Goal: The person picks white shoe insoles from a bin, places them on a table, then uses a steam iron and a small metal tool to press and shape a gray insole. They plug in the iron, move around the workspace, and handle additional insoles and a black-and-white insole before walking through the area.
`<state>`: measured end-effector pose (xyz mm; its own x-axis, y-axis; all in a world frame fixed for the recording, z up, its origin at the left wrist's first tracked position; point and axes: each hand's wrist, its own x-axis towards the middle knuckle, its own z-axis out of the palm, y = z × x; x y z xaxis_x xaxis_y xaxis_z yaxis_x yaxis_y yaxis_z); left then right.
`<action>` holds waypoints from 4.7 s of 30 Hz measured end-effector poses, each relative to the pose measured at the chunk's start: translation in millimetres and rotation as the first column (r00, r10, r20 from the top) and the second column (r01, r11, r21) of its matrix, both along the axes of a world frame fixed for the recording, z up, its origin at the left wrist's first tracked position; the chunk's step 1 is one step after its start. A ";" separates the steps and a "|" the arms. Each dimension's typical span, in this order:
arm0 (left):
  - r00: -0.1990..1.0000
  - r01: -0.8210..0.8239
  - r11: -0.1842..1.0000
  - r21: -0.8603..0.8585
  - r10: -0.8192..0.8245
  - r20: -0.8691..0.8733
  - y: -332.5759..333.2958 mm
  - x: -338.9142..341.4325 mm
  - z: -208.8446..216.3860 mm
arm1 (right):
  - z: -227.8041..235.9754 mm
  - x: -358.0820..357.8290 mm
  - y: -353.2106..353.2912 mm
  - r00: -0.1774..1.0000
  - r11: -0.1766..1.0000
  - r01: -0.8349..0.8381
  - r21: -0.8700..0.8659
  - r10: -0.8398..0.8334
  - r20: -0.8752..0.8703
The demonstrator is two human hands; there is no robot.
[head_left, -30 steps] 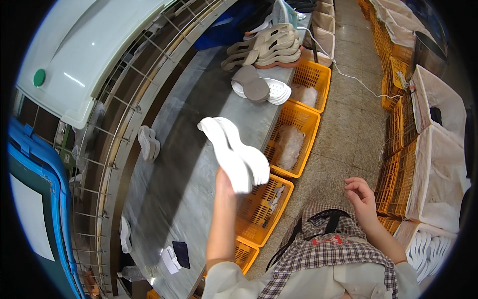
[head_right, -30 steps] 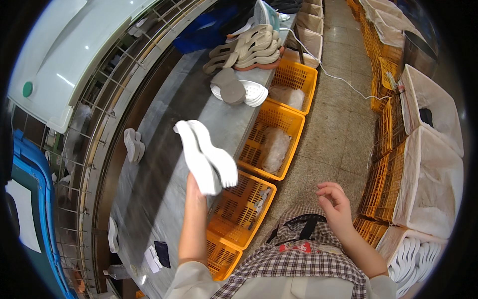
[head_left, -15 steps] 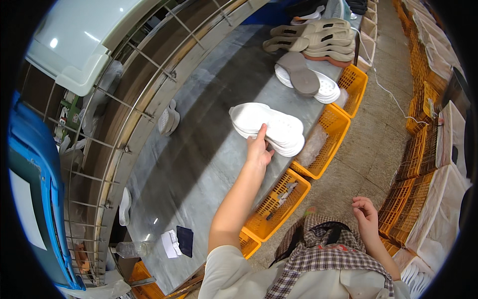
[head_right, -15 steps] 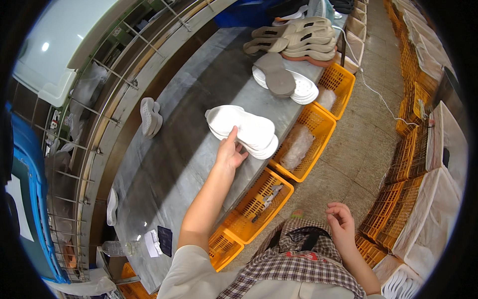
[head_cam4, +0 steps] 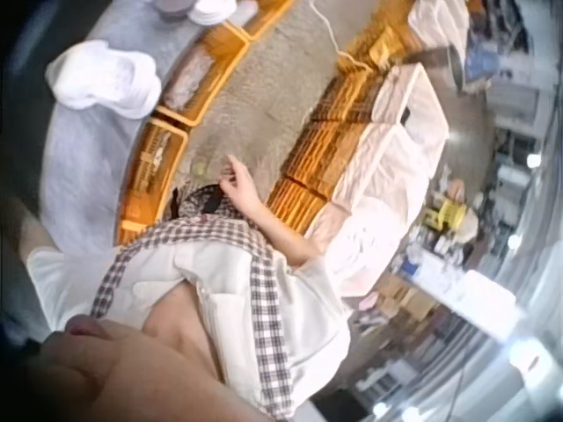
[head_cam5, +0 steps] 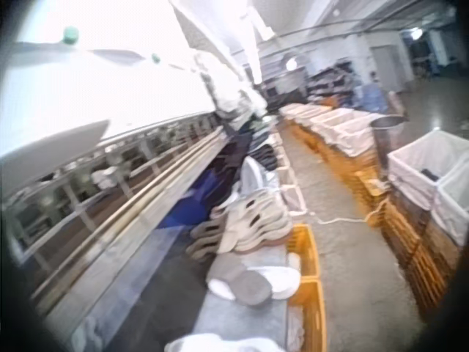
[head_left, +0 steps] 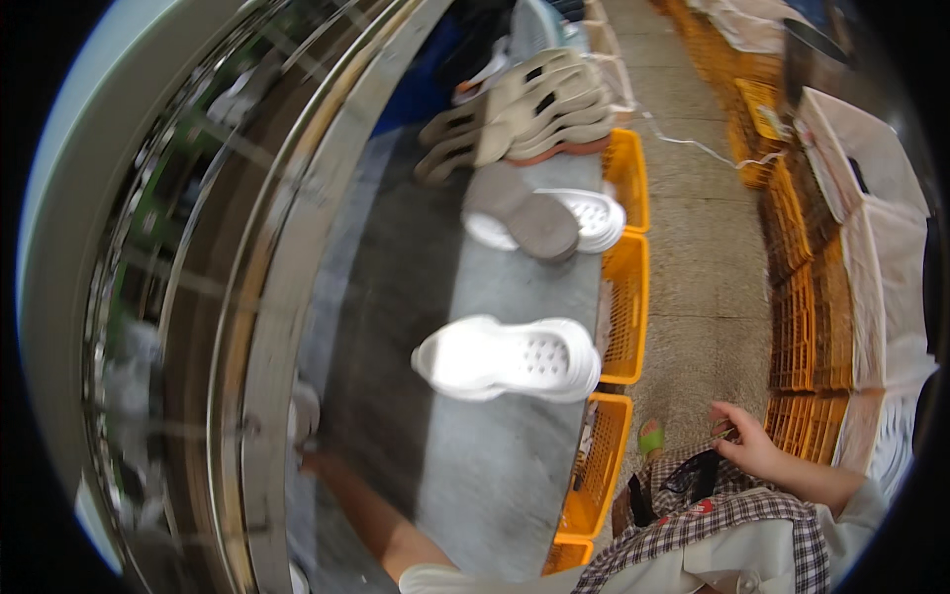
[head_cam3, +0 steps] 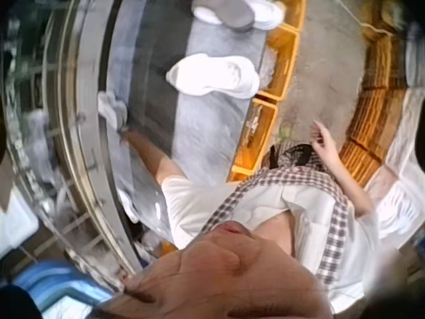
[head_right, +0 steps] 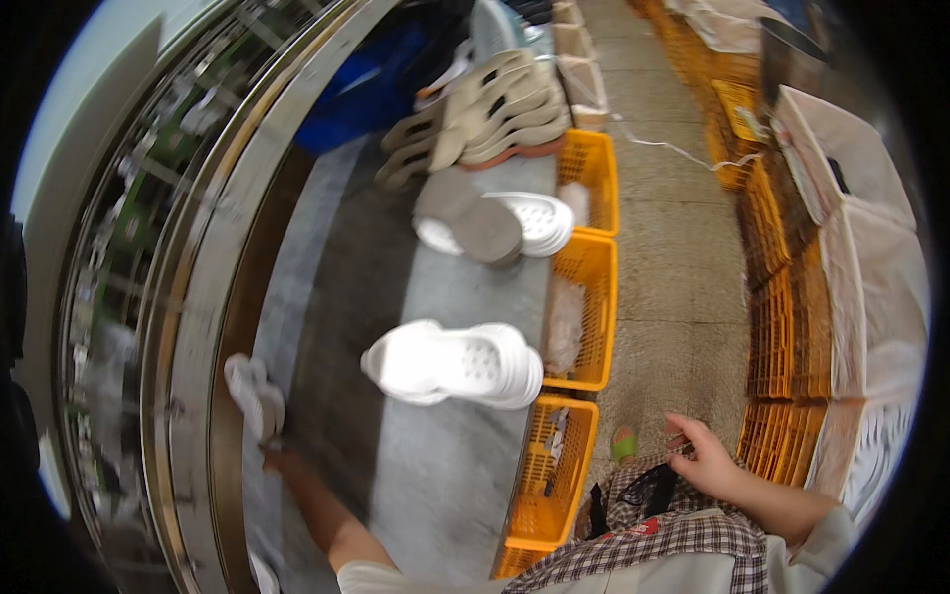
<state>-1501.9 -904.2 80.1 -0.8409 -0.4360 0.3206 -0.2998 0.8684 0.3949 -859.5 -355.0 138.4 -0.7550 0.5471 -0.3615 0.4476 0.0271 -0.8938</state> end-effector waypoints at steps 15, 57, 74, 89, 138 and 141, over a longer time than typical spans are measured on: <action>0.983 0.160 -0.484 0.860 0.002 -0.181 138.7 60.9 110.9 | -6.4 -8.3 12.8 0.992 0.981 -0.129 0.143 0.127 0.023; -0.059 -0.675 0.164 0.720 -0.984 0.169 592.3 606.2 17.3 | 29.6 145.8 93.5 0.751 0.052 0.210 -0.976 -0.648 0.127; -0.037 -0.344 -0.257 0.903 -0.957 -0.286 586.0 612.8 106.6 | 57.8 137.2 88.2 0.722 0.854 0.150 -0.498 -0.438 -0.535; -0.053 -0.350 -0.399 0.848 -0.895 -0.444 583.5 598.7 118.4 | 75.7 140.9 86.1 0.748 0.992 0.121 -0.029 -0.111 -0.654; 0.170 -0.633 -0.518 0.574 -0.818 -0.550 573.7 598.1 122.1 | 79.0 139.6 85.8 0.472 0.574 -0.061 -0.816 -0.704 -0.531; 0.302 -0.853 -0.487 0.190 -0.755 -0.582 566.2 586.0 127.6 | 84.1 148.3 96.3 0.419 0.385 -0.018 -0.923 -0.835 -0.356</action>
